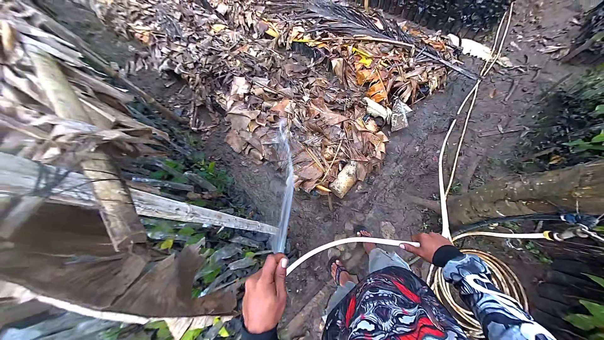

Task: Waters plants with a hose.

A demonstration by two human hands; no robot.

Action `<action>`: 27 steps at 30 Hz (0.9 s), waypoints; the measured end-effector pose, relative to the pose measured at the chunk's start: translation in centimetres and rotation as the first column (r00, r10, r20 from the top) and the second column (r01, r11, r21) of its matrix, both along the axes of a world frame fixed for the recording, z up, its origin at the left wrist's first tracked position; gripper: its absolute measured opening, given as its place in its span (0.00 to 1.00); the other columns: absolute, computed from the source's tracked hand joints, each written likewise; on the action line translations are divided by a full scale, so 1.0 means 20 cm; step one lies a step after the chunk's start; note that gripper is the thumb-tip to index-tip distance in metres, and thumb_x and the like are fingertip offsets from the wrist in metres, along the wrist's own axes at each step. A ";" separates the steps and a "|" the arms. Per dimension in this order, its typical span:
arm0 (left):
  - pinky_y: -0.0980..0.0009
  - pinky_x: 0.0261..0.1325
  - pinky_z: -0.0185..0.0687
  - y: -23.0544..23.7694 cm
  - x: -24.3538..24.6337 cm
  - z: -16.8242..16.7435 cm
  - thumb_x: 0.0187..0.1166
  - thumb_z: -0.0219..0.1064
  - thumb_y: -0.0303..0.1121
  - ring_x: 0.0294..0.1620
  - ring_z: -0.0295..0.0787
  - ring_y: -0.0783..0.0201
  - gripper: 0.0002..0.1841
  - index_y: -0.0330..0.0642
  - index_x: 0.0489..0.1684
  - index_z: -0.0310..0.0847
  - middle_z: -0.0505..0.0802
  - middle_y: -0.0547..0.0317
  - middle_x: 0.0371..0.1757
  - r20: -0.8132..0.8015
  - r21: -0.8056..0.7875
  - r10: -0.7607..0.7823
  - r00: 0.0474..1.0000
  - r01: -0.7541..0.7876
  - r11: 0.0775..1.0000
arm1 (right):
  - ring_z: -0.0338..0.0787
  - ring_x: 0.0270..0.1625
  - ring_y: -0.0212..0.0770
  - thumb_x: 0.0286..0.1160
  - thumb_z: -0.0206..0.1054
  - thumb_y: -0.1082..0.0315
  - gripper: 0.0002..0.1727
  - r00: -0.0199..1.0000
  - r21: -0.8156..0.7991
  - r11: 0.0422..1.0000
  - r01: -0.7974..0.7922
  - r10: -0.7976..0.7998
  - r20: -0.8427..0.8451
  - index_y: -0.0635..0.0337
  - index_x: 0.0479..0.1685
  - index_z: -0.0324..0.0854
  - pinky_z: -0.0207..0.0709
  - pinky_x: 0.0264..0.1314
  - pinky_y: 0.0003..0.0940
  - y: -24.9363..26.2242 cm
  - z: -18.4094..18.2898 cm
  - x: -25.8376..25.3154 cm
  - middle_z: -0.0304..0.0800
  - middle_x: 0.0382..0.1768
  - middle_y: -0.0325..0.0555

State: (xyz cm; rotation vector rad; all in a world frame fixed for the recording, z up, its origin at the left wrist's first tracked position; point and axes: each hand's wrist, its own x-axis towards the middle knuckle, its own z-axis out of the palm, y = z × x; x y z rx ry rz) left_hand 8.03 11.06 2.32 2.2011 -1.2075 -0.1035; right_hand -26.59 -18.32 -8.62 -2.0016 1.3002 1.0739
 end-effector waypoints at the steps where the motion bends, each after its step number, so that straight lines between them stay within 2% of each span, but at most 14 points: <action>1: 0.67 0.19 0.76 -0.02 0.00 0.00 0.90 0.47 0.52 0.16 0.80 0.71 0.25 0.46 0.42 0.89 0.85 0.66 0.18 0.001 -0.022 0.006 1.000 -0.006 1.000 | 0.87 0.69 0.64 0.75 0.51 0.20 0.47 1.000 -0.009 1.000 0.009 -0.009 0.002 0.56 0.63 0.87 0.76 0.72 0.67 -0.02 0.00 -0.02 0.91 0.59 0.63; 4: 0.71 0.21 0.74 -0.08 -0.01 0.02 0.91 0.48 0.51 0.16 0.78 0.75 0.25 0.45 0.41 0.88 0.84 0.67 0.18 0.014 -0.081 0.064 0.998 -0.062 0.995 | 0.87 0.69 0.65 0.75 0.53 0.21 0.46 0.998 -0.029 0.998 0.055 -0.054 0.021 0.57 0.61 0.87 0.75 0.71 0.68 -0.09 0.00 -0.08 0.91 0.59 0.64; 9: 0.71 0.21 0.77 -0.22 -0.06 0.01 0.91 0.48 0.53 0.18 0.81 0.74 0.25 0.47 0.42 0.88 0.86 0.67 0.20 -0.024 -0.095 -0.053 0.998 0.051 0.994 | 0.87 0.70 0.63 0.75 0.53 0.21 0.46 0.995 -0.031 0.995 0.098 -0.097 0.020 0.57 0.62 0.87 0.75 0.73 0.66 -0.17 -0.06 -0.20 0.91 0.61 0.63; 12: 0.72 0.20 0.75 -0.31 -0.11 0.01 0.91 0.48 0.52 0.16 0.79 0.75 0.25 0.47 0.40 0.88 0.85 0.69 0.18 -0.016 -0.108 0.001 1.000 -0.002 0.994 | 0.87 0.70 0.63 0.74 0.53 0.20 0.47 0.995 0.001 0.995 0.100 -0.100 0.005 0.58 0.62 0.87 0.75 0.73 0.67 -0.21 -0.12 -0.23 0.91 0.60 0.64; 16: 0.69 0.19 0.76 -0.44 -0.15 -0.03 0.90 0.49 0.53 0.16 0.80 0.72 0.25 0.47 0.41 0.89 0.85 0.66 0.17 -0.002 -0.075 0.003 1.000 -0.003 0.997 | 0.86 0.71 0.63 0.76 0.52 0.21 0.47 0.995 0.051 0.993 0.102 -0.102 -0.007 0.59 0.63 0.86 0.75 0.74 0.65 -0.29 -0.17 -0.25 0.91 0.61 0.63; 19: 0.69 0.20 0.76 -0.51 -0.15 -0.01 0.90 0.48 0.52 0.16 0.80 0.72 0.26 0.45 0.41 0.89 0.86 0.66 0.18 0.025 -0.074 0.093 0.995 -0.091 0.993 | 0.87 0.71 0.62 0.75 0.53 0.21 0.47 0.993 0.081 0.990 0.113 -0.115 0.010 0.57 0.64 0.87 0.75 0.75 0.64 -0.36 -0.23 -0.26 0.91 0.62 0.62; 21: 0.70 0.21 0.74 -0.56 -0.16 0.01 0.90 0.47 0.51 0.16 0.79 0.73 0.26 0.43 0.41 0.88 0.85 0.66 0.18 0.048 -0.065 0.129 0.991 -0.126 0.990 | 0.87 0.70 0.64 0.76 0.56 0.23 0.45 0.990 0.107 0.986 0.127 -0.133 0.054 0.59 0.62 0.87 0.74 0.74 0.66 -0.42 -0.27 -0.28 0.91 0.60 0.64; 23: 0.69 0.20 0.74 -0.63 -0.20 0.03 0.91 0.47 0.52 0.15 0.79 0.72 0.26 0.44 0.40 0.88 0.85 0.64 0.18 0.042 -0.052 0.091 0.995 -0.089 0.995 | 0.86 0.71 0.65 0.76 0.60 0.26 0.43 0.987 0.131 0.983 0.130 -0.141 0.079 0.60 0.64 0.87 0.73 0.76 0.67 -0.48 -0.30 -0.31 0.91 0.61 0.65; 27: 0.71 0.21 0.75 -0.75 -0.21 0.06 0.90 0.48 0.52 0.16 0.79 0.74 0.26 0.45 0.41 0.88 0.86 0.65 0.19 0.012 -0.051 0.078 0.997 -0.077 0.996 | 0.87 0.69 0.64 0.76 0.63 0.28 0.40 0.991 0.105 0.993 0.060 -0.072 0.113 0.57 0.67 0.86 0.74 0.76 0.67 -0.66 -0.37 -0.37 0.92 0.60 0.63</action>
